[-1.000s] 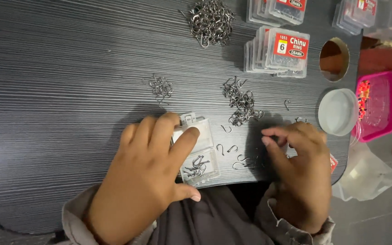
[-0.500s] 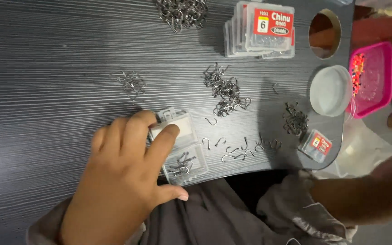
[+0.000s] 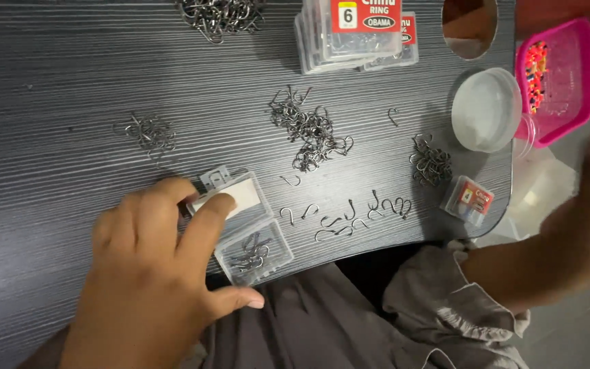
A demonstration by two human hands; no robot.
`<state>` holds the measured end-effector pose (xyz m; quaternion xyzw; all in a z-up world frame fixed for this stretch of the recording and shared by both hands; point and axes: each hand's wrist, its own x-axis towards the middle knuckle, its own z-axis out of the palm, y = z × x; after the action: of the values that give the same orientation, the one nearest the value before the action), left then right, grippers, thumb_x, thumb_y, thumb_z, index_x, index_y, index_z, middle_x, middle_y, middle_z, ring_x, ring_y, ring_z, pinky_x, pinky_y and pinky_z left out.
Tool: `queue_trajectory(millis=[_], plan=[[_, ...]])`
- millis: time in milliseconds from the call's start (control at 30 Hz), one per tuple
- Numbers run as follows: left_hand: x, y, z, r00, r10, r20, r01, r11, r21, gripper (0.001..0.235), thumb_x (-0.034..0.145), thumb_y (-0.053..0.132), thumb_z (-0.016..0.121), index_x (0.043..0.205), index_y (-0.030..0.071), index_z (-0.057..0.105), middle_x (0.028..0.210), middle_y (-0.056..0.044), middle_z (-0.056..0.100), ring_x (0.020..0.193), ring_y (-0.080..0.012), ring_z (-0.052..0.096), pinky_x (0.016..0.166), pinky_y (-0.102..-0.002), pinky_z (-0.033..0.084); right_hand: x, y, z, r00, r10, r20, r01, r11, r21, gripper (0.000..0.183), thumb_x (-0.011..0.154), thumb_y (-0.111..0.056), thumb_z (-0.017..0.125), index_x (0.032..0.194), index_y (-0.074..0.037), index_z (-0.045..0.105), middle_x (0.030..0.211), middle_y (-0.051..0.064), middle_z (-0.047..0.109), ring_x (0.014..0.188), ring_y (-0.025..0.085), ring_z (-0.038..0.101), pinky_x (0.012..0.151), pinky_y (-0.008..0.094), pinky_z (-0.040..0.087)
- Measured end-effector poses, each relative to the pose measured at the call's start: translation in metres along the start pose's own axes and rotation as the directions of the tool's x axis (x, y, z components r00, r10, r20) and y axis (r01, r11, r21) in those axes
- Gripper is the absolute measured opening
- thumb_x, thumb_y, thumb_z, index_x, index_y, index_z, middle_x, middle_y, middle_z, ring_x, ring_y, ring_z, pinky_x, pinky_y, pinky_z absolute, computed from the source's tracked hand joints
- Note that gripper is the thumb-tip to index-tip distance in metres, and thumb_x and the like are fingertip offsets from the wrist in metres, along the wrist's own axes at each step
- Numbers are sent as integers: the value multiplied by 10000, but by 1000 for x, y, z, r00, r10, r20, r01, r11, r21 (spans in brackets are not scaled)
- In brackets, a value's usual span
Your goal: The person sorts small metal fishing hooks from a pile on a table into a small, clear plastic container. They use their hands to pick up the hooks and place them into the container, occasionally adjusting the pile of hooks on the table.
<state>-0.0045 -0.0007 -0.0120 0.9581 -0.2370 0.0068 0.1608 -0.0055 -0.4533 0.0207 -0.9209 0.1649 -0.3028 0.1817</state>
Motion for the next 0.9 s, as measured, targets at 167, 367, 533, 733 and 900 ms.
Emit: queue_trajectory(millis=[167, 367, 533, 733, 900], plan=[[1, 1, 2, 1000, -28, 3, 28, 1000, -10, 1350, 130, 914, 882, 1247, 191, 648, 1249, -122, 535, 927, -285, 560, 814, -503, 496, -21, -94, 12, 939, -197, 283, 136, 966, 220, 95, 1124, 203, 737, 1171, 137, 687, 1082, 213, 644, 977, 249, 543, 923, 342, 428], [4, 2, -6, 999, -20, 27, 21, 998, -55, 1354, 167, 892, 904, 1275, 166, 621, 1238, -137, 529, 1026, -354, 557, 848, -516, 482, -46, -159, 48, 560, -581, 590, 493, 807, 326, 212, 860, -268, 843, 1059, -250, 772, 928, -37, 621, 847, 182, 529, 953, 425, 290], [8, 5, -15, 999, -15, 32, 13, 999, 48, 1321, 181, 969, 816, 1235, 203, 592, 1232, -91, 547, 979, -269, 557, 833, -444, 481, -54, -181, 55, 481, -655, 583, 600, 730, 326, 80, 946, -202, 766, 962, -278, 749, 896, -44, 597, 781, 213, 503, 852, 427, 270], [7, 2, -15, 1000, 1, -13, -1, 999, -36, 1268, 232, 945, 819, 1226, 190, 594, 1242, -108, 550, 983, -283, 560, 812, -431, 450, -66, -192, 49, 437, -676, 593, 575, 717, 393, 95, 905, -243, 773, 933, -231, 683, 874, -55, 637, 812, 226, 528, 857, 460, 295], [5, 1, -17, 999, 1, -38, -3, 999, -52, 1239, 278, 944, 816, 1226, 181, 579, 1245, -102, 536, 973, -277, 545, 851, -432, 442, -80, -196, 44, 532, -596, 602, 536, 787, 305, 95, 893, -276, 775, 939, -220, 713, 874, -55, 639, 808, 205, 550, 861, 404, 319]])
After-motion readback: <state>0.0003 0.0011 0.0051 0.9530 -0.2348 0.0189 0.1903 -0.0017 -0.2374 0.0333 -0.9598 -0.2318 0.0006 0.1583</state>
